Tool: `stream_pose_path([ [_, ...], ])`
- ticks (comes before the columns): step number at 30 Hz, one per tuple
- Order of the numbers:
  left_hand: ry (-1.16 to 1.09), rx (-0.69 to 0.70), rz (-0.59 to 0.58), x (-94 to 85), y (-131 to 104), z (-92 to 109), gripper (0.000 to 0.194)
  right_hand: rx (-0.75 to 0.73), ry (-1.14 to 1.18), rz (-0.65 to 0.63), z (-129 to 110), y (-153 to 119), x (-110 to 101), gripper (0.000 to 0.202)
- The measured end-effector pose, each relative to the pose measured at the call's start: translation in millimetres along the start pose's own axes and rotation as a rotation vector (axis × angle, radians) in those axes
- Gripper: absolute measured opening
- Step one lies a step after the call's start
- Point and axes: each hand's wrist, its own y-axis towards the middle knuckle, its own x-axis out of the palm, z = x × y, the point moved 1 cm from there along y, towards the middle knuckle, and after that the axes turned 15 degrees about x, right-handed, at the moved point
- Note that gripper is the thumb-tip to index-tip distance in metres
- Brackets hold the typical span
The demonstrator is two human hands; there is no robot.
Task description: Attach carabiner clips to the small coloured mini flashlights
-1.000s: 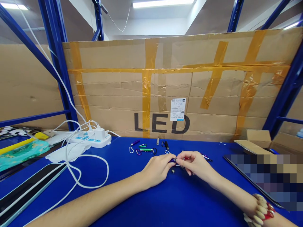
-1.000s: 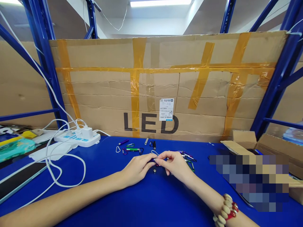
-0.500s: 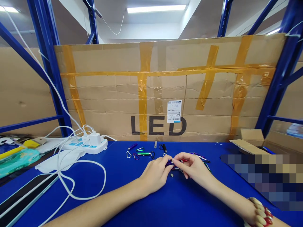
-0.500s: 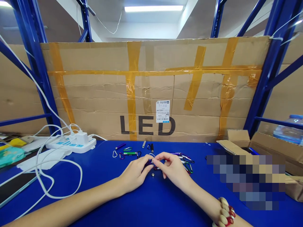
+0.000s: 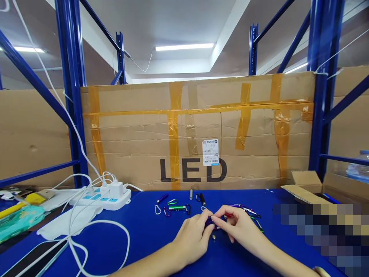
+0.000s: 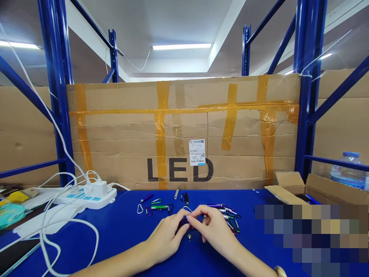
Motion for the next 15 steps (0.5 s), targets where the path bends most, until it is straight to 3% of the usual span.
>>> stream_pose_path([
  [6, 0.033, -0.004, 0.014, 0.1, 0.5, 0.4, 0.018, -0.067, 0.025, -0.027, 1.7, 1.0, 1.5, 0.046],
  [15, 0.045, -0.021, 0.002, -0.4, 0.4, 1.6, 0.018, -0.042, 0.064, -0.041, 4.2, 0.8, 4.5, 0.048],
])
